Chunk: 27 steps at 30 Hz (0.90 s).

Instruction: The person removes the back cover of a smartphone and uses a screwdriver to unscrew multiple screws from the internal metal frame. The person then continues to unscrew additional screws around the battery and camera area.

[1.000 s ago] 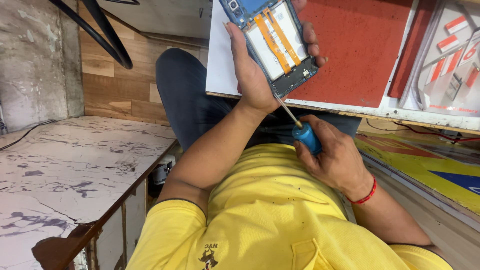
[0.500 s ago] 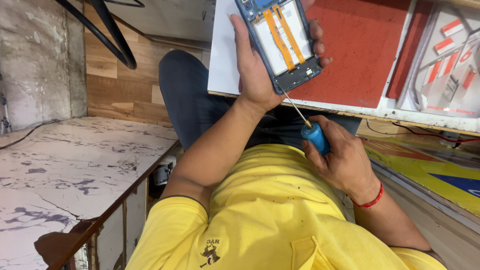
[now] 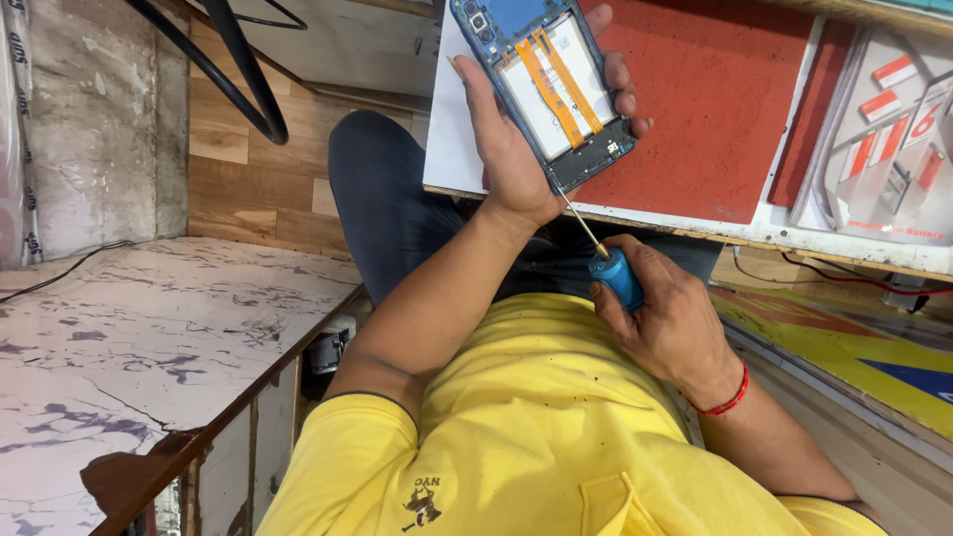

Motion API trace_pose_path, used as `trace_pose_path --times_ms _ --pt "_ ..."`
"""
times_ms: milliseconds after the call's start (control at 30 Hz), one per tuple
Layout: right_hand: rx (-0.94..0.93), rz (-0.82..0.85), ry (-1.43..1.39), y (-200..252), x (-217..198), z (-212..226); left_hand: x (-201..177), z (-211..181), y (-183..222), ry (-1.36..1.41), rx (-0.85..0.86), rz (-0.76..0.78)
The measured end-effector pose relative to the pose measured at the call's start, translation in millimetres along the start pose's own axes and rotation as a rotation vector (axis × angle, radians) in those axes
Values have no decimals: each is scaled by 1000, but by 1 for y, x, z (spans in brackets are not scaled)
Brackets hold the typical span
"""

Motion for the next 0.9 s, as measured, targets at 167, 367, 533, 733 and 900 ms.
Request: trace_pose_path --times_ms 167,367,533,733,900 --pt "-2 -12 1 -1 -1 -1 1 1 1 -3 -6 14" --pt "-20 3 1 -6 4 2 1 1 2 8 11 16" --pt "-46 8 -14 -8 8 3 2 0 4 33 13 23" --pt "0 19 4 -5 5 0 2 0 5 62 10 32" --pt "37 75 -13 -1 -1 0 2 -3 3 51 27 43"
Point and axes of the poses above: each hand's wrist, its own y-axis away from the middle knuckle, its own x-axis out of the palm, z = x × y, the point moved 10 cm from there along -y, towards the middle knuckle, and after that the axes turned 12 degrees about -y, right-handed, at the moved point
